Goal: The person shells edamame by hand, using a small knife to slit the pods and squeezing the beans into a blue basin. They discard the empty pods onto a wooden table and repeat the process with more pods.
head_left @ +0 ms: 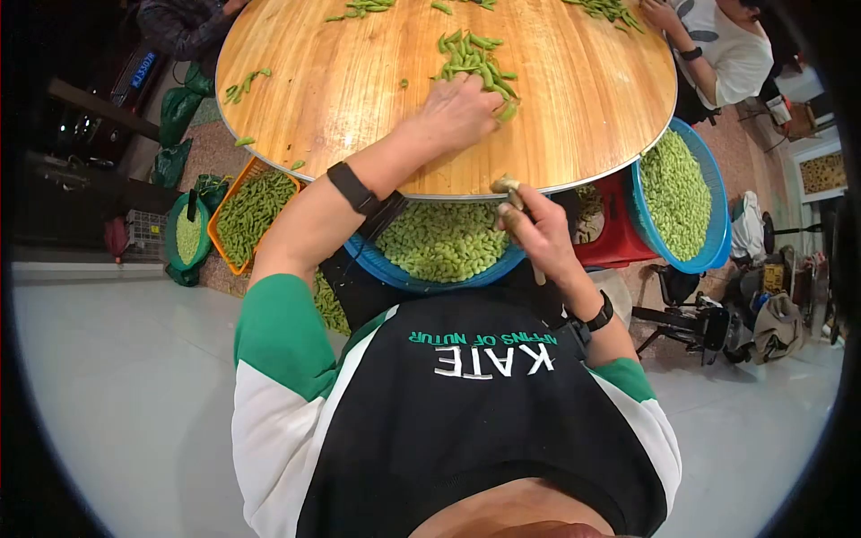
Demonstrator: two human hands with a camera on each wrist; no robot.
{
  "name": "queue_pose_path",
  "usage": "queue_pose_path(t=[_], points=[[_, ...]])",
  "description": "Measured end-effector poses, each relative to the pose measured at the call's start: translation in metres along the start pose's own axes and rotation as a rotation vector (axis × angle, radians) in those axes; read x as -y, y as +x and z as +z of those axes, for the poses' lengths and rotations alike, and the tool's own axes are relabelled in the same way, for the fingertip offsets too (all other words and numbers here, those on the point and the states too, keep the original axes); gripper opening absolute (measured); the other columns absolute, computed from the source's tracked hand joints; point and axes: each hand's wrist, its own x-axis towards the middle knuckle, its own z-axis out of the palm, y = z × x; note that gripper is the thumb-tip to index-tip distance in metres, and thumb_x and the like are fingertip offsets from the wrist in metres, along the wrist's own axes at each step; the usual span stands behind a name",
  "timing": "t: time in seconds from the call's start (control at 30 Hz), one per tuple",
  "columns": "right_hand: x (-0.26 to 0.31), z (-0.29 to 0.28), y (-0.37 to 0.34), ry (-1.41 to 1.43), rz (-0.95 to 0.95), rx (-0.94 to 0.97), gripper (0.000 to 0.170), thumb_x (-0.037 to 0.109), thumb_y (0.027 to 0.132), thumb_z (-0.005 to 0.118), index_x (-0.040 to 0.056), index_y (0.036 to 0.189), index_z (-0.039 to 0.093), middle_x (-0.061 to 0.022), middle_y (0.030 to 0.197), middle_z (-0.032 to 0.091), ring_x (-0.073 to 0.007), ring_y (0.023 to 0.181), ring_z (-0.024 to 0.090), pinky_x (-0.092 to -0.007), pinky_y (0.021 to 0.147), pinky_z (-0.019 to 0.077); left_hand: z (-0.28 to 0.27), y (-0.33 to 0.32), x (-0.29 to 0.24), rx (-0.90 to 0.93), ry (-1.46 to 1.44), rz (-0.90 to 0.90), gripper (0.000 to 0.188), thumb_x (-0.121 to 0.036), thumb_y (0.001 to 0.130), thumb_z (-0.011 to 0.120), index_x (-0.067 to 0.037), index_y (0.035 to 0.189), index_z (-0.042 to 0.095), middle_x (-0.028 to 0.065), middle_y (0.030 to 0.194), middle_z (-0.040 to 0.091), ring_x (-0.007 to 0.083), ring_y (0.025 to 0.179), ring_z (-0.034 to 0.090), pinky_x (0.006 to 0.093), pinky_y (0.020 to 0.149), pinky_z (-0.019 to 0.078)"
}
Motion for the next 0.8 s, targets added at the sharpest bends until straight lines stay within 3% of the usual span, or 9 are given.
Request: queue_pose_path(t=[0.07, 0.17, 0.23, 0.3, 0.57, 0.63, 0.67, 0.73, 0.8], points=[[0.009, -0.003, 0.0, 0.301, 0.204, -0.027, 0.026, 0.012, 0.095, 0.05, 0.0019, 0.119, 0.056, -0.0017, 0.076, 0.059, -0.0037, 0.054, 0.047, -0.0183, 0.049, 0.037, -0.003, -0.008, 0.004, -0.055, 0.048, 0.026, 0.015, -0.006, 0.076, 0.06, -0.005, 0.091, 0.063, 0.0156, 0.093, 0.059, 0.0331, 0.094, 0.057, 0.0474, 0.079, 0.0463], [0.001, 0.0, 0.006, 0.546, 0.203, -0.057, 0.027, 0.015, 0.097, 0.049, 0.0024, 0.12, 0.055, -0.0018, 0.075, 0.057, -0.0039, 0.052, 0.045, -0.0182, 0.046, 0.0361, -0.01, -0.02, 0.009, -0.114, 0.13, 0.139, 0.016, -0.003, 0.075, 0.059, -0.004, 0.091, 0.058, 0.017, 0.092, 0.059, 0.0349, 0.094, 0.056, 0.0473, 0.076, 0.0458], [0.0, 0.004, 0.009, 0.564, 0.211, -0.057, 0.028, 0.016, 0.097, 0.049, 0.0025, 0.121, 0.054, -0.002, 0.076, 0.057, -0.0048, 0.052, 0.045, -0.0189, 0.045, 0.0357, -0.002, -0.026, 0.016, -0.118, -0.128, 0.075, 0.017, 0.001, 0.074, 0.056, -0.002, 0.091, 0.052, 0.0188, 0.09, 0.057, 0.0367, 0.093, 0.054, 0.0472, 0.075, 0.0453], [-0.001, 0.006, 0.011, 0.626, 0.209, -0.051, 0.032, 0.014, 0.097, 0.045, -0.0015, 0.124, 0.051, -0.0047, 0.078, 0.056, -0.0071, 0.055, 0.045, -0.0194, 0.045, 0.0359, -0.001, -0.033, 0.022, -0.151, -0.096, 0.085, 0.017, 0.001, 0.075, 0.056, -0.001, 0.091, 0.05, 0.0195, 0.09, 0.056, 0.0373, 0.09, 0.055, 0.0461, 0.075, 0.0457], [0.005, 0.015, 0.023, 0.747, 0.214, -0.037, 0.032, 0.017, 0.098, 0.046, 0.0018, 0.126, 0.049, -0.0054, 0.08, 0.056, -0.0079, 0.056, 0.045, -0.02, 0.044, 0.0358, -0.013, -0.051, 0.03, -0.376, -0.091, -0.018, 0.014, 0.005, 0.077, 0.054, 0.003, 0.091, 0.053, 0.0204, 0.088, 0.053, 0.0359, 0.081, 0.057, 0.04, 0.071, 0.0483], [0.01, 0.017, 0.026, 0.777, 0.193, -0.026, 0.033, 0.016, 0.098, 0.044, 0.0006, 0.127, 0.047, -0.0062, 0.082, 0.056, -0.0084, 0.057, 0.044, -0.0196, 0.045, 0.0359, -0.025, -0.056, 0.01, -0.333, -0.719, -0.189, 0.007, 0.003, 0.083, 0.058, 0.002, 0.09, 0.057, 0.0079, 0.084, 0.06, 0.0166, 0.073, 0.058, 0.0298, 0.062, 0.0476], [0.013, 0.019, 0.027, 0.802, 0.191, -0.013, 0.033, 0.017, 0.098, 0.044, 0.0017, 0.128, 0.046, -0.0065, 0.083, 0.055, -0.0085, 0.057, 0.044, -0.0194, 0.045, 0.0358, -0.031, -0.06, -0.004, -0.327, -0.723, -0.192, 0.007, 0.003, 0.083, 0.058, 0.002, 0.09, 0.057, 0.0079, 0.084, 0.06, 0.0166, 0.073, 0.058, 0.0298, 0.062, 0.0476], [0.018, 0.02, 0.027, 0.822, 0.193, -0.001, 0.034, 0.018, 0.099, 0.044, 0.0027, 0.129, 0.046, -0.0068, 0.084, 0.055, -0.0085, 0.058, 0.044, -0.0192, 0.045, 0.0356, -0.039, -0.069, -0.029, -0.096, -1.379, -0.368, 0.008, -0.001, 0.086, 0.062, -0.001, 0.093, 0.058, 0.0007, 0.083, 0.061, 0.0042, 0.068, 0.053, 0.0195, 0.055, 0.0419], [0.023, 0.021, 0.026, 0.933, 0.166, 0.069, 0.035, 0.021, 0.099, 0.045, 0.0046, 0.13, 0.045, -0.0071, 0.085, 0.055, -0.0085, 0.057, 0.044, -0.0188, 0.045, 0.0352, -0.037, -0.078, -0.035, -0.062, -1.435, -0.393, 0.011, -0.002, 0.085, 0.064, -0.001, 0.095, 0.059, -0.0004, 0.083, 0.062, 0.0038, 0.068, 0.053, 0.0194, 0.056, 0.0418]])
